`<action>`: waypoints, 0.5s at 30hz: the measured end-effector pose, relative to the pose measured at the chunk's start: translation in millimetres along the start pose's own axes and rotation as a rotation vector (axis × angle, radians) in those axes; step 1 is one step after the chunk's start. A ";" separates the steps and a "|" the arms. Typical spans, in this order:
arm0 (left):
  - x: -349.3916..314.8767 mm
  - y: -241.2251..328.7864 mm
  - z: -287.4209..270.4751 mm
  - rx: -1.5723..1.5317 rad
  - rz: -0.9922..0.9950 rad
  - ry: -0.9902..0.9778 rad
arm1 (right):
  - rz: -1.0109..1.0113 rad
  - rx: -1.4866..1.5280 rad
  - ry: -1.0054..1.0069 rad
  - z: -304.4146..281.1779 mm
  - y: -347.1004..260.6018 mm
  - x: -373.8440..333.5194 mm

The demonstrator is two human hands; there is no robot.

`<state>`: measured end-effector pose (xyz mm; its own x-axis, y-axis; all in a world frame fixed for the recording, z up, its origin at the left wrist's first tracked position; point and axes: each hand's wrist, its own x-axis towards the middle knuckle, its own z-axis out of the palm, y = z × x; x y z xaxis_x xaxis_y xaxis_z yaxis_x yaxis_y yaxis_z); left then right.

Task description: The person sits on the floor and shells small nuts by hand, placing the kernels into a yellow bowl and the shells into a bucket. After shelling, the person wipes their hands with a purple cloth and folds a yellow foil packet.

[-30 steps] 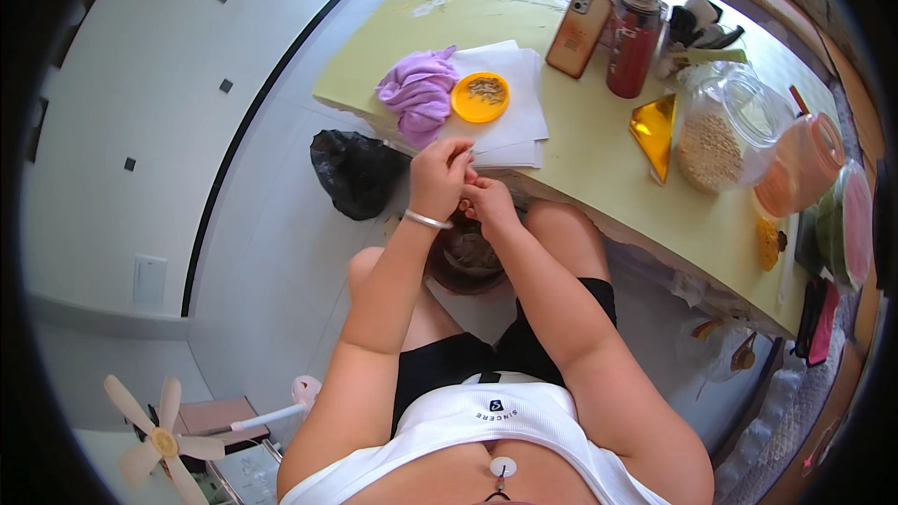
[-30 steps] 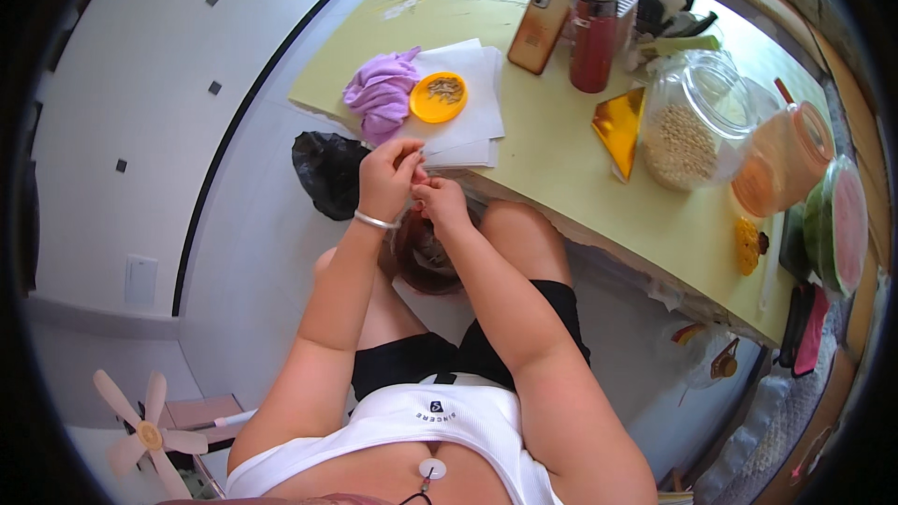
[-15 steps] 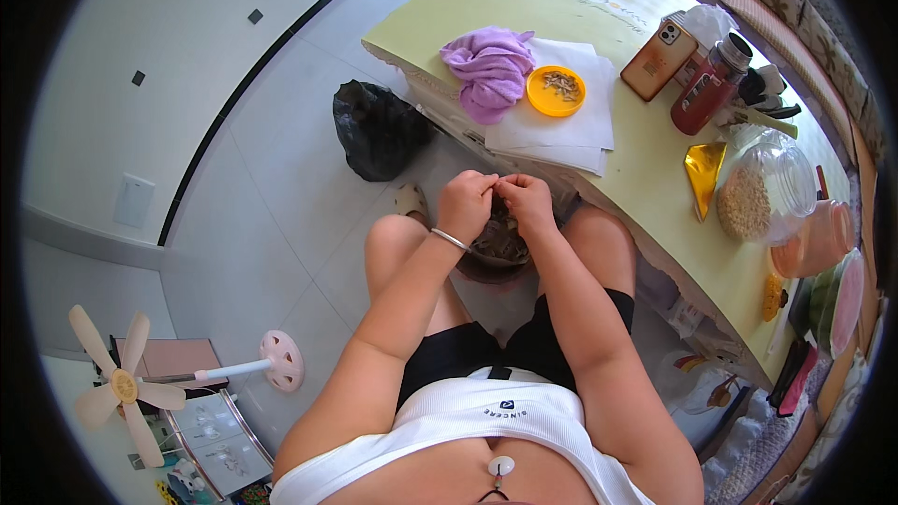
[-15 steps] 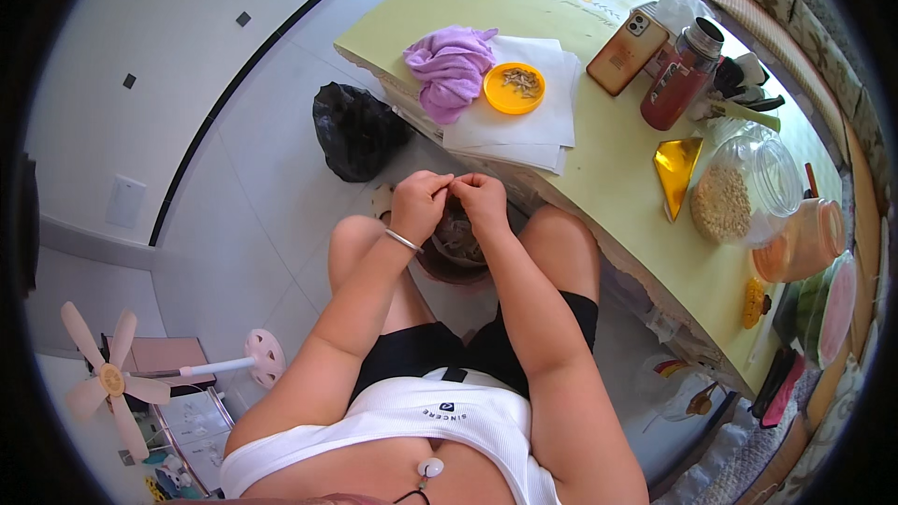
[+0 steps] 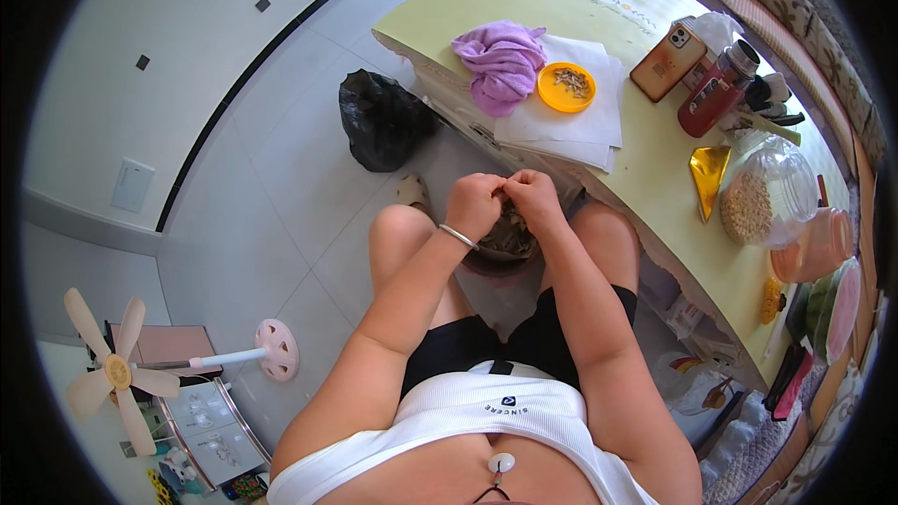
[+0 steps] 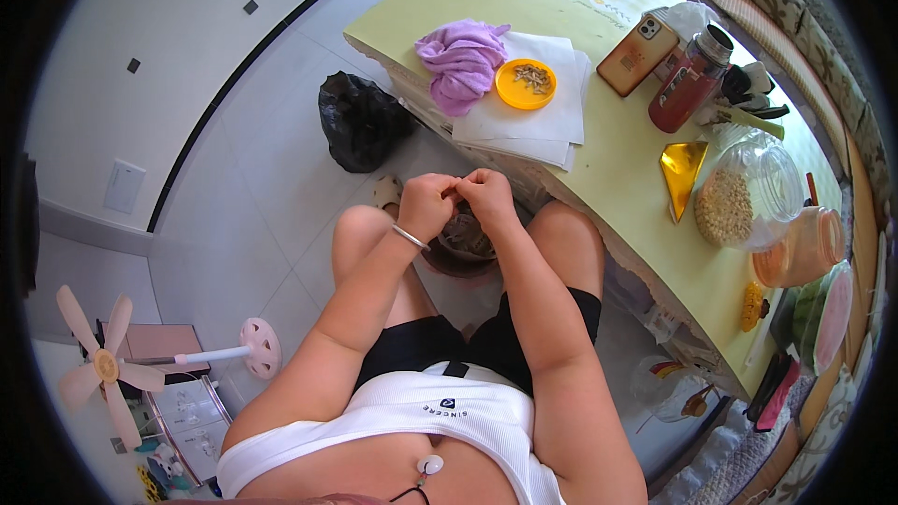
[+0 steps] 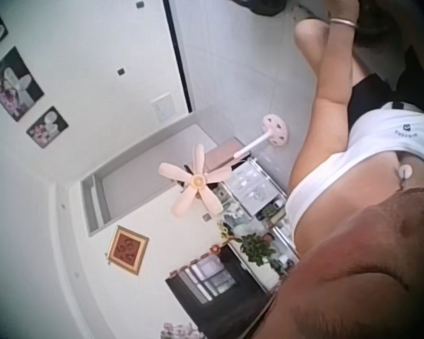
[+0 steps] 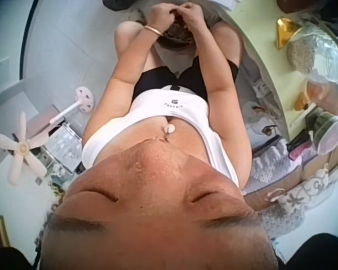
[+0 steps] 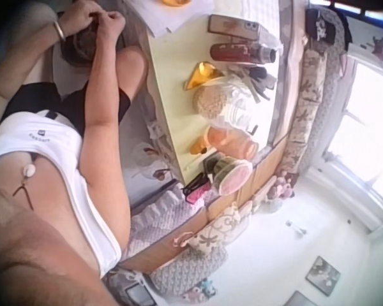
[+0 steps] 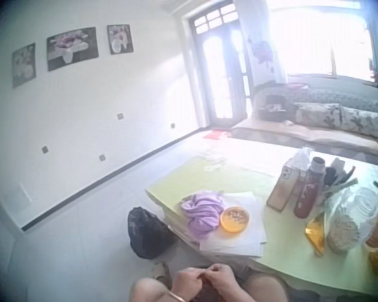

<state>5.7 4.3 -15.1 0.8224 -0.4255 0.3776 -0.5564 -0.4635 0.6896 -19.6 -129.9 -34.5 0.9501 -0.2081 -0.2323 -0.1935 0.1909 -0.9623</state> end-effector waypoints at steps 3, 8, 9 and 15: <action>-1.8 7.5 -4.0 -0.520 -0.413 -0.056 | 0.198 0.248 -0.107 -6.9 -12.2 -3.8; 1.1 4.2 -12.4 -0.879 -0.528 -0.073 | 0.256 0.403 -0.173 -12.8 -20.4 -7.9; 1.1 4.0 -12.4 -0.891 -0.543 -0.063 | 0.254 0.417 -0.182 -13.4 -20.5 -7.6; 4.9 1.1 -16.3 -1.018 -0.687 -0.085 | 0.162 0.318 -0.169 -14.4 -21.4 -4.9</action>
<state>11.0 14.3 -2.5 0.8765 -0.3993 -0.2690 0.3661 0.1899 0.9110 -23.6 -146.7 -14.8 0.9454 0.0052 -0.3259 -0.2845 0.5011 -0.8173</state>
